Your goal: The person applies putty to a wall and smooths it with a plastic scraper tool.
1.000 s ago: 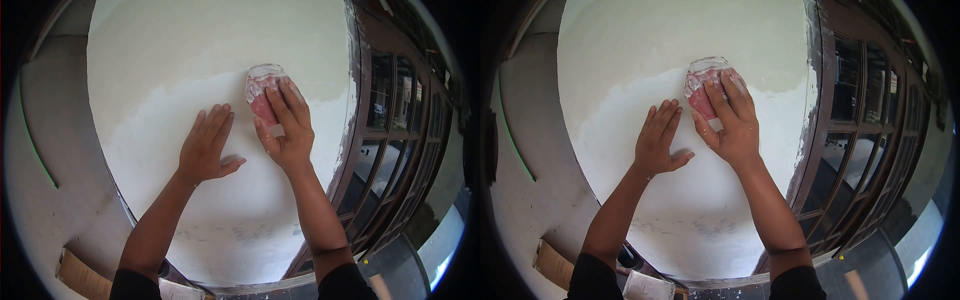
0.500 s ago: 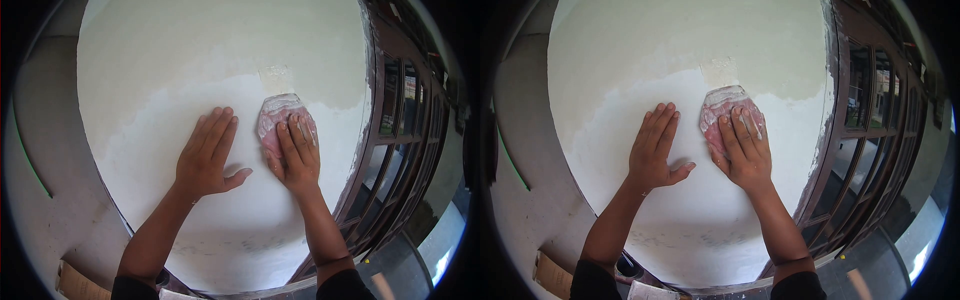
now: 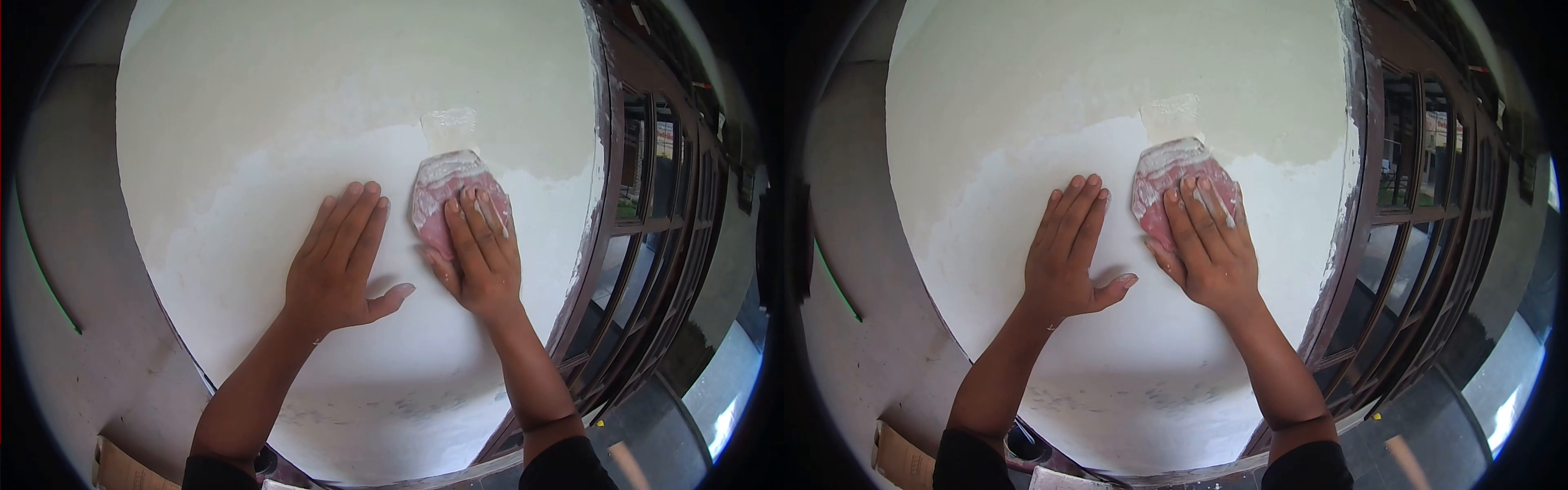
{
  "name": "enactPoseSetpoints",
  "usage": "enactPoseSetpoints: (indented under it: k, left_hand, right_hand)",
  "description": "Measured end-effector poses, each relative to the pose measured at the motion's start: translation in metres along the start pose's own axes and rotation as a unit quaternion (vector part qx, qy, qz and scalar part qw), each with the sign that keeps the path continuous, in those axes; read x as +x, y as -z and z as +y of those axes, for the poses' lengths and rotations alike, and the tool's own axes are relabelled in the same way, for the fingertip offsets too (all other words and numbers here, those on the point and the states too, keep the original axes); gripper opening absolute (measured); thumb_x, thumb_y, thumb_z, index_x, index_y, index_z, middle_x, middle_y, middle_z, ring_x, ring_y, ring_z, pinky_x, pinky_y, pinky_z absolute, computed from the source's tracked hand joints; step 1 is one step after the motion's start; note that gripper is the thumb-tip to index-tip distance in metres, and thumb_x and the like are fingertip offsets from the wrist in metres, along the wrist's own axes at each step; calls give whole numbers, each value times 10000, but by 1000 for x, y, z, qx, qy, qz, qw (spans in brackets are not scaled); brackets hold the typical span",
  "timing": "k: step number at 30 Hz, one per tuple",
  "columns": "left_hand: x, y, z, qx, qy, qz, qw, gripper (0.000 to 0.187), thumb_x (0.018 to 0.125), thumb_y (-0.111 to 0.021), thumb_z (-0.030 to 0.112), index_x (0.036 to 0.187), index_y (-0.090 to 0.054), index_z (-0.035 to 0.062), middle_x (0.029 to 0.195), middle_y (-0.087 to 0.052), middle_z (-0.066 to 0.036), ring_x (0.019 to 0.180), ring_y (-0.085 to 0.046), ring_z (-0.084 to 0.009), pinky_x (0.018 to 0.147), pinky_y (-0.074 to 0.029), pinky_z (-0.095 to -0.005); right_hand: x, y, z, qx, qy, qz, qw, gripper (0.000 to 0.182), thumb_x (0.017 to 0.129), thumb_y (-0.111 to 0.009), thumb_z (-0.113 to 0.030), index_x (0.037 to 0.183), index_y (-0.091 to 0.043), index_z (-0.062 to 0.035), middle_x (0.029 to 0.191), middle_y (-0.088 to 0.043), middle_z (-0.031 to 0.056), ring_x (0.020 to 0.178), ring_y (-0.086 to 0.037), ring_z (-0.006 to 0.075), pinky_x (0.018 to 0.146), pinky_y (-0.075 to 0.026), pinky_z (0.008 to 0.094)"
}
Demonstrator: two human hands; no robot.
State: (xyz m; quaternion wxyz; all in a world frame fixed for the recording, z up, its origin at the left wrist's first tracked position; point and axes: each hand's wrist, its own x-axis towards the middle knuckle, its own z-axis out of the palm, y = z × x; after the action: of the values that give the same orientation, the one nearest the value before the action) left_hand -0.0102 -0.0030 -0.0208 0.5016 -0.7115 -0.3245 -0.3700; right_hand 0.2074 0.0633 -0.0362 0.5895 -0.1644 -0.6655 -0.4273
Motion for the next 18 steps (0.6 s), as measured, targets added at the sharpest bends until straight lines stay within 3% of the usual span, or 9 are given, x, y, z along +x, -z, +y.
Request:
enactPoseSetpoints:
  k: [3,8,12,14,18]
  left_hand:
    - [-1,0,1,-9,5,-2,1000,852,842,-666,540,1425,-488,-56,1499,-471,-216,1439,-410,-367,1180,-312,-526]
    - [-1,1,0,-1,-4,-5,1000,872,828,-681,546,1427,-486,-57,1503,-467,-218,1441,-408,-366,1181,-311,-526]
    - [1,4,0,-17,-3,-6,1000,900,808,-703,556,1431,-482,-56,1504,-467,-213,1440,-410,-361,1182,-311,-523]
    - [4,6,4,-16,-1,11,1000,851,820,-688,579,1362,-543,-60,1460,-516,-200,1400,-465,-337,1156,-378,-494]
    - [4,7,4,-6,-3,9,1000,867,806,-697,595,1357,-549,-59,1453,-524,-198,1395,-473,-334,1154,-384,-490]
  right_hand:
    - [-9,-2,2,16,-6,28,999,596,857,-781,-352,1320,-634,-6,1357,-621,198,1308,-561,360,1066,-445,492]
    - [50,-12,13,3,5,64,998,596,840,-798,-338,1314,-636,-16,1335,-634,187,1303,-567,349,1049,-457,480]
    - [15,-1,8,0,10,2,1000,580,843,-795,-337,1301,-645,-14,1333,-636,188,1321,-556,347,1064,-445,494]
    - [-10,4,9,8,14,7,1000,583,841,-796,-343,1297,-647,-11,1337,-634,189,1318,-557,349,1066,-443,498]
    - [15,0,18,7,19,41,999,611,820,-811,-332,1300,-641,6,1354,-622,200,1304,-562,358,1065,-447,489]
